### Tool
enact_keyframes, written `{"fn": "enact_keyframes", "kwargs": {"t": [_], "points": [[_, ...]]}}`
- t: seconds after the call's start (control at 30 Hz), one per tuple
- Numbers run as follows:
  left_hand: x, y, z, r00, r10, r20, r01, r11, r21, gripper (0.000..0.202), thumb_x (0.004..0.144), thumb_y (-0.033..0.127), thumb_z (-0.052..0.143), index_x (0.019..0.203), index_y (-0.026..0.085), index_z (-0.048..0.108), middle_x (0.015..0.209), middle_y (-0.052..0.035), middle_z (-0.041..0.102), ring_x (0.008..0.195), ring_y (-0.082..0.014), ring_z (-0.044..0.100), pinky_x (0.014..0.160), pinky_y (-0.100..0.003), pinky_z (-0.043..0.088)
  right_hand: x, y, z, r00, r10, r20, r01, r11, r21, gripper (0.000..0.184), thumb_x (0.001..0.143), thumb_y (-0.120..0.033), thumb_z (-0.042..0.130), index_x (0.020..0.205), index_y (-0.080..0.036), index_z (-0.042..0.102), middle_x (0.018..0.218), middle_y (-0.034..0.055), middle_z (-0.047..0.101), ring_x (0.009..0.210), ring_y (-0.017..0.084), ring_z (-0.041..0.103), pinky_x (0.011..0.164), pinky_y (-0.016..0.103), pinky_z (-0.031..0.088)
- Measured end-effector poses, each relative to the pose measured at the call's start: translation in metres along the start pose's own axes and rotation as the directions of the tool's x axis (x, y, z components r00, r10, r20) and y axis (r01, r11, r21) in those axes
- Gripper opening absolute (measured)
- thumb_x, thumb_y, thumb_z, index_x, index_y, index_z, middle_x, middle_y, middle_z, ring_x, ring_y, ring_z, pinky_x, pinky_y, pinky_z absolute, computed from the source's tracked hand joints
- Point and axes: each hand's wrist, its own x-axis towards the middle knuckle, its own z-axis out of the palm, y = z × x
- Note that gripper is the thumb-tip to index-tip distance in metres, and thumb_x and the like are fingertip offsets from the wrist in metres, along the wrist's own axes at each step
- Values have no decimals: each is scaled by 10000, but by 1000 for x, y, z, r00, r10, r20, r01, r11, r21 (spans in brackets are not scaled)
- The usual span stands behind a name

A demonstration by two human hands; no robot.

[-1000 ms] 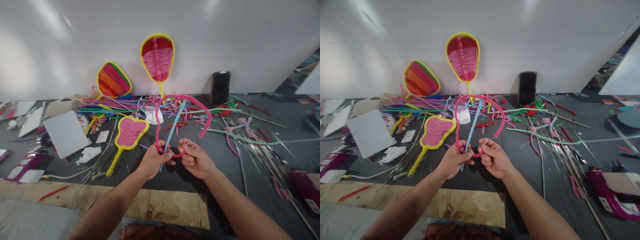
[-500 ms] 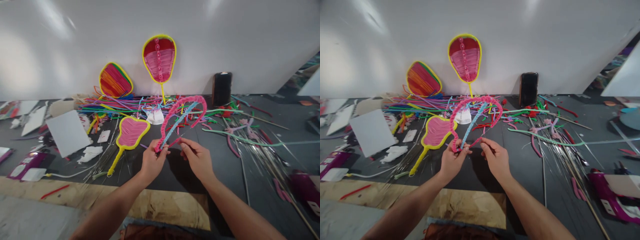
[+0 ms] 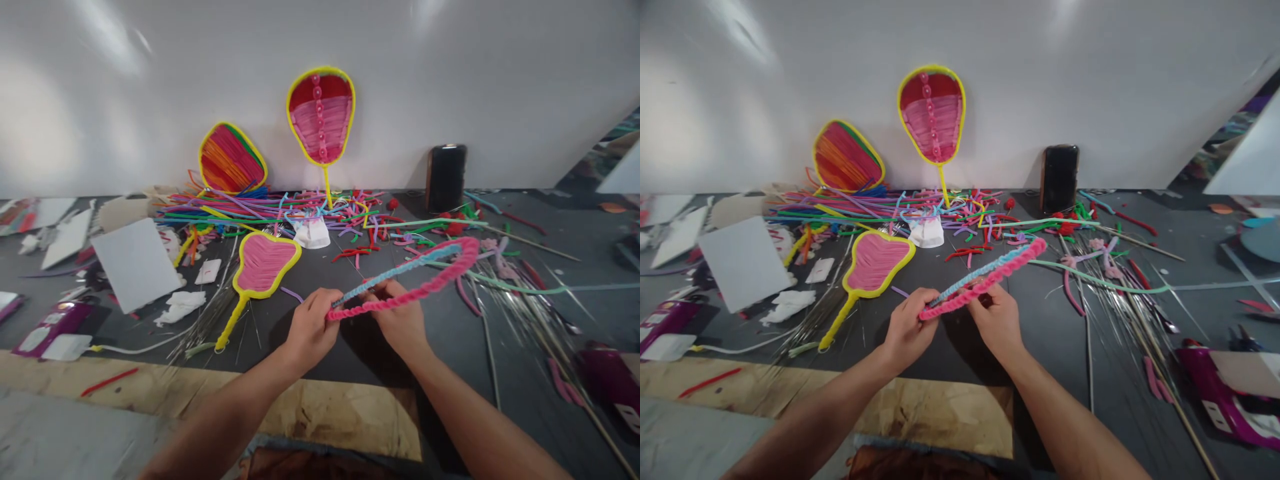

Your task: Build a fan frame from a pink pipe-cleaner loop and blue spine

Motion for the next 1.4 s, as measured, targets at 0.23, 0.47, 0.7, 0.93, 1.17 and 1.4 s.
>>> {"fn": "enact_keyframes", "kwargs": {"t": [0.23,0.47,0.7,0.93,1.17,1.4], "points": [[2,1,9,897,-426,116,428,772,-470,143,813,291,583,914,191,595,853,2,618,649,-128,684,638,-224,549,1,6,2,997,32,69,-38,995,94,262,746,-418,652,816,-166,671,706,30,656,525,120,520,483,234,438],[4,-7,3,940,-339,-50,321,922,-217,88,834,239,554,910,205,583,872,4,660,729,-144,694,712,-242,524,1,9,-4,999,-42,-17,40,997,-73,243,769,-419,644,824,-182,643,666,8,638,532,133,560,545,260,469],[2,-2,5,936,-351,-21,339,916,-214,88,846,240,545,922,210,575,871,9,661,706,-136,700,683,-228,522,0,6,-3,1000,2,0,-3,999,-48,307,781,-414,632,974,-182,688,788,41,711,543,143,595,579,289,503],[2,0,9,914,-405,24,390,860,-330,131,851,281,554,945,196,585,869,9,660,703,-139,707,672,-220,536,3,8,1,988,147,42,-152,974,167,318,703,-408,707,909,-167,689,785,43,702,576,141,603,512,252,471],[-1,0,11,919,-391,58,387,861,-330,120,847,282,552,926,199,589,862,15,657,689,-136,705,655,-218,535,6,14,4,993,94,71,-111,941,320,264,677,-390,748,773,-183,615,721,-10,610,577,98,517,514,217,408],[3,3,9,879,-461,121,459,749,-477,131,794,256,606,881,180,544,805,28,628,638,-127,692,628,-218,536,7,9,-1,992,38,122,-68,966,250,226,732,-388,681,782,-183,599,708,-15,563,567,99,472,545,231,402]]}}
